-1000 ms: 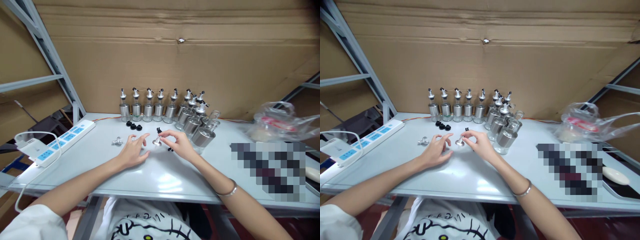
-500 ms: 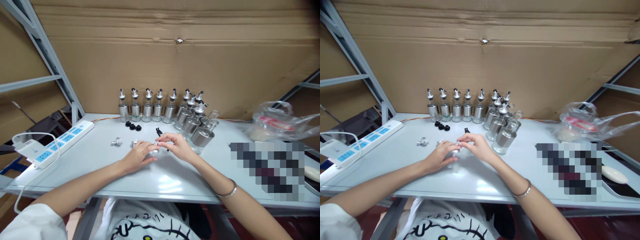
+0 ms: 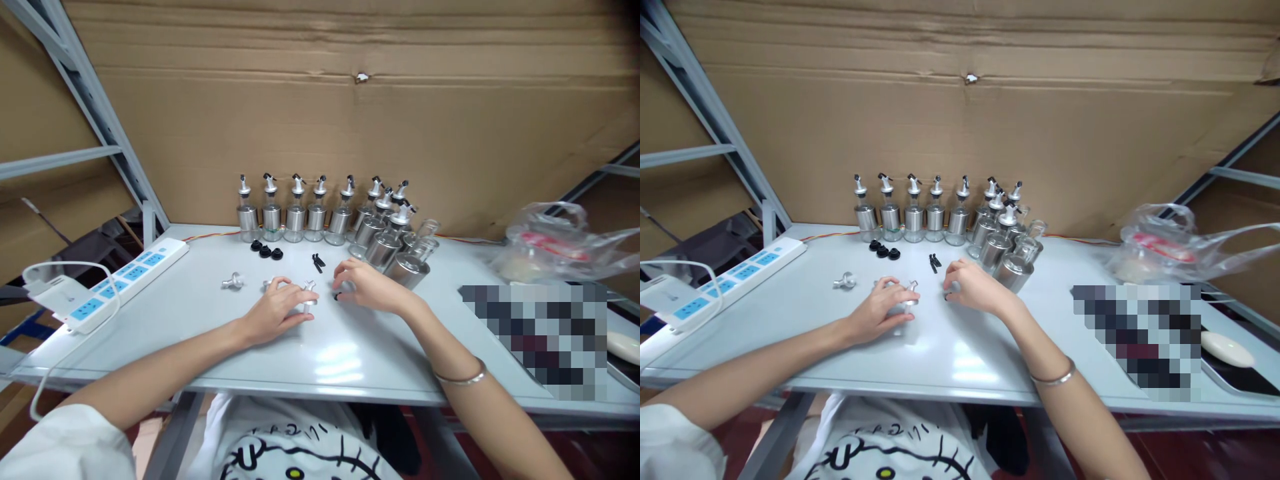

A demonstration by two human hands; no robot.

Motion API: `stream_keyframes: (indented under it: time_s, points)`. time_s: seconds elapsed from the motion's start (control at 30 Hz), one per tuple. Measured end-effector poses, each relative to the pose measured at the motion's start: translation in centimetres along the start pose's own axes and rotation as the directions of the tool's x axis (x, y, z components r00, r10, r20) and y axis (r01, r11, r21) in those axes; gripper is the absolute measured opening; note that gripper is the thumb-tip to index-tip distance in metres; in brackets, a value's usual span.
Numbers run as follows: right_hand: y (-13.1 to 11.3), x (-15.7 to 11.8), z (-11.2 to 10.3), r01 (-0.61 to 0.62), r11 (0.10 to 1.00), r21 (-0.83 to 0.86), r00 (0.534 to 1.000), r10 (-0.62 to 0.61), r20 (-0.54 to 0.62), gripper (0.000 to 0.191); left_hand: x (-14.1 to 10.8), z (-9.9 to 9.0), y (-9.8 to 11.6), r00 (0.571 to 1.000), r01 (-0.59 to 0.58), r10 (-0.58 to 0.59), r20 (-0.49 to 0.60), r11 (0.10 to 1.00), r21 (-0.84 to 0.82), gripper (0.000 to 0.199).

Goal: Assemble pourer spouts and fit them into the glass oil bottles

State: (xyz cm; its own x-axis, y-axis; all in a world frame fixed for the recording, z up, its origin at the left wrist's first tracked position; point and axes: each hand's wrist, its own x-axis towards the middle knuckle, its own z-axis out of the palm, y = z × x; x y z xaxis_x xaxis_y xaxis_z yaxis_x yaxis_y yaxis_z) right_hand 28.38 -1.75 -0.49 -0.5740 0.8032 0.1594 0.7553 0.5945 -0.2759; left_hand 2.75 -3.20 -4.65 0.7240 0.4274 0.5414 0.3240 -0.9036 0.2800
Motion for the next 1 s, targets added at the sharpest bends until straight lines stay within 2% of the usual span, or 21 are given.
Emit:
stream_keyframes:
  time_s: [0.23,0.43,0.67,0.8,1.0]
  points:
    - [-0.5,0.5,0.7,0.018,0.994,0.104,0.999,-0.015,-0.028,0.011,-0.1,0.0,-0.1,1.0,0.008,-0.008,0.023,1.0,0.003,0.03]
    - [-1.6,0.4,0.1,0.043,0.974,0.224,0.989,-0.009,-0.151,0.014,-0.2,0.0,-0.1,0.999,0.029,-0.029,0.042,1.0,0.012,0.03]
    - [-2.9,0.4,0.4,0.035,0.874,0.485,0.98,0.065,-0.188,0.019,0.0,-0.1,0.0,0.999,0.008,-0.008,0.039,1.0,-0.008,0.032]
    - [-3.3,0.5,0.6,0.123,0.881,0.457,0.95,0.029,-0.312,0.031,0.0,-0.2,-0.1,0.998,0.004,-0.004,0.06,1.0,-0.003,0.034]
    - [-3.8,0.5,0.7,0.216,0.859,0.464,0.949,-0.072,-0.308,0.029,0.1,-0.2,0.1,0.996,-0.001,0.004,0.09,1.0,-0.031,0.034]
